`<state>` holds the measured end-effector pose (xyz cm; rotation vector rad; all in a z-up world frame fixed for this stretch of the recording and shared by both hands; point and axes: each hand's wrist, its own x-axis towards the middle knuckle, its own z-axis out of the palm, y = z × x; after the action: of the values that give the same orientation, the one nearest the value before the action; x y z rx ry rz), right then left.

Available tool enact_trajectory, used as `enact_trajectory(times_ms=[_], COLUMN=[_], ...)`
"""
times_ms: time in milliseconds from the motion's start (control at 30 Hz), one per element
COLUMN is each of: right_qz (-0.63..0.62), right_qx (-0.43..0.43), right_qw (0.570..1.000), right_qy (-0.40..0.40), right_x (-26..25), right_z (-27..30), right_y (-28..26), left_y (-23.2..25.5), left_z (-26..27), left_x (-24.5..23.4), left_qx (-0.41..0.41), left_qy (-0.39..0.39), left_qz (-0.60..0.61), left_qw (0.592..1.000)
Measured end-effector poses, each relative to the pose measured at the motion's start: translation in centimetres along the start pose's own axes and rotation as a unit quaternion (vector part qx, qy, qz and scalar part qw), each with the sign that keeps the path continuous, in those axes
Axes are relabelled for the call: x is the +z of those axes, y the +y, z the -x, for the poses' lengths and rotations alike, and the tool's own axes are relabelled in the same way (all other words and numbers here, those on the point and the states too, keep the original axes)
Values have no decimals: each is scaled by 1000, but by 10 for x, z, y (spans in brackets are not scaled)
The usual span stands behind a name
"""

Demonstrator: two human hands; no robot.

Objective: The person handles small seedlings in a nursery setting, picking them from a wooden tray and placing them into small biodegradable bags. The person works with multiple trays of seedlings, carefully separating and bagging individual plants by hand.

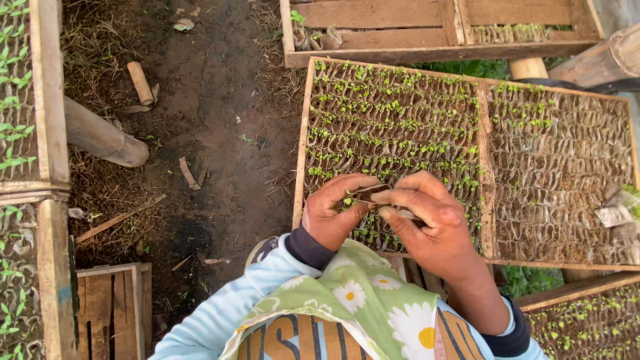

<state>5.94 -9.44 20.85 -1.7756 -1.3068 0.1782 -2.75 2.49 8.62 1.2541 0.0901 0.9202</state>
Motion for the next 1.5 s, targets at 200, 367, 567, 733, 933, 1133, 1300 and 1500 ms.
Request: enact_trajectory(times_ms=[200,367,567,733,933,1133,1300,1500], right_qz=[22,40,73,117,204,288,249,141], right_qx=[-27,-35,19,99,4,101,123,171], right_qw=[999,997,992,970,961,930,946,963], right_qy=[-25,-48,-106,-187,-187,-204,-164,-152], right_x=[4,12,16,21,7,13,25,35], right_z=[-2,-7,-18,-29,-17,-16,-20,-22], right_y=[-6,-14,-29,-35,-11,-13,-12,-13], left_y=[9,1,0,-8,-7,11,6,-2], left_z=[2,6,8,12,18,12,12,12], left_x=[2,-2,-10,-11,-26,-28,-23,-28], left_qx=[-7,4,6,-18,-93,-47,-25,-59], left_qy=[34,37,30,25,-47,-17,44,61], left_qz=[100,161,90,115,-52,-135,-94,24], left_qw=[994,986,995,993,993,990,994,996])
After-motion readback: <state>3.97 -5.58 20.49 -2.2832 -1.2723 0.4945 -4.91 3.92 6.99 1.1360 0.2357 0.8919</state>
